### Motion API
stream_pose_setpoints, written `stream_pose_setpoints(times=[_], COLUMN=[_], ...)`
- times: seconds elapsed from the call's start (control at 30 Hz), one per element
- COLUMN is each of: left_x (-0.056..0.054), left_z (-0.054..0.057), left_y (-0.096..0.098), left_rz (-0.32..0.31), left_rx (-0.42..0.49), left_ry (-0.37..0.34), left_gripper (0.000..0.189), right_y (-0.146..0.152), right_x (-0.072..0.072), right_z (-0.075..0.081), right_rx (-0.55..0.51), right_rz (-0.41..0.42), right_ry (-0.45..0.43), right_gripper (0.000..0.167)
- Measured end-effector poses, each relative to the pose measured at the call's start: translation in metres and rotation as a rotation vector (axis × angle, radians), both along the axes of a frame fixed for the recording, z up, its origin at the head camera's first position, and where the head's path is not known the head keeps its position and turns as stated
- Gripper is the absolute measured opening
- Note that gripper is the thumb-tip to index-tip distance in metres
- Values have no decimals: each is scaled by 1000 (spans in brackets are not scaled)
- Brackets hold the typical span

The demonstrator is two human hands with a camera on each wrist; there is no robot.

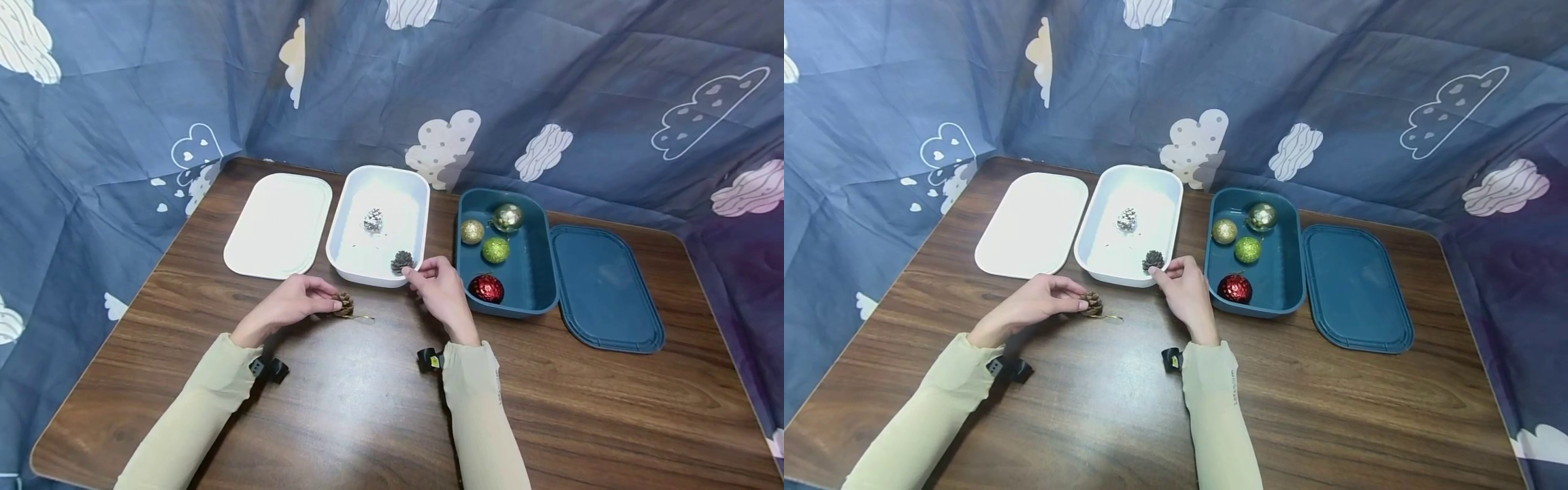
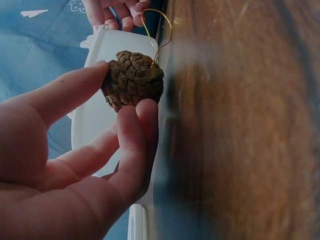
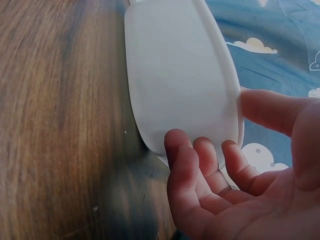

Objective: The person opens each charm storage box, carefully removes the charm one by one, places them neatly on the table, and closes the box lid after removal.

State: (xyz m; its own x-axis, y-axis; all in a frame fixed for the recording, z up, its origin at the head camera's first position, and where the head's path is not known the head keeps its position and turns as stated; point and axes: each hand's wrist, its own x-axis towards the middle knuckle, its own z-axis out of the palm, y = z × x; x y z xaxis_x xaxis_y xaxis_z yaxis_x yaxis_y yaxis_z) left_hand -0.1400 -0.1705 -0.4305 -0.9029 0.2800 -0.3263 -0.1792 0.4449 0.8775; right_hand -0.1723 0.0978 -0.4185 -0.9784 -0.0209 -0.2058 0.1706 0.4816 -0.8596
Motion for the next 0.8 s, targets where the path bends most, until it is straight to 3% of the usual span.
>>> stream_pose_setpoints(times=[0.4,0.8], left_x=[0,1], left_z=[1,0], left_y=[0,-1], left_rz=[12,-12], left_rx=[-22,31], left_ry=[-24,-9], left_gripper=[40,41], right_y=[0,0], right_x=[0,0], right_z=[1,1], right_rx=[11,18], right_rz=[5,7], right_ry=[1,-4], right_gripper=[38,38])
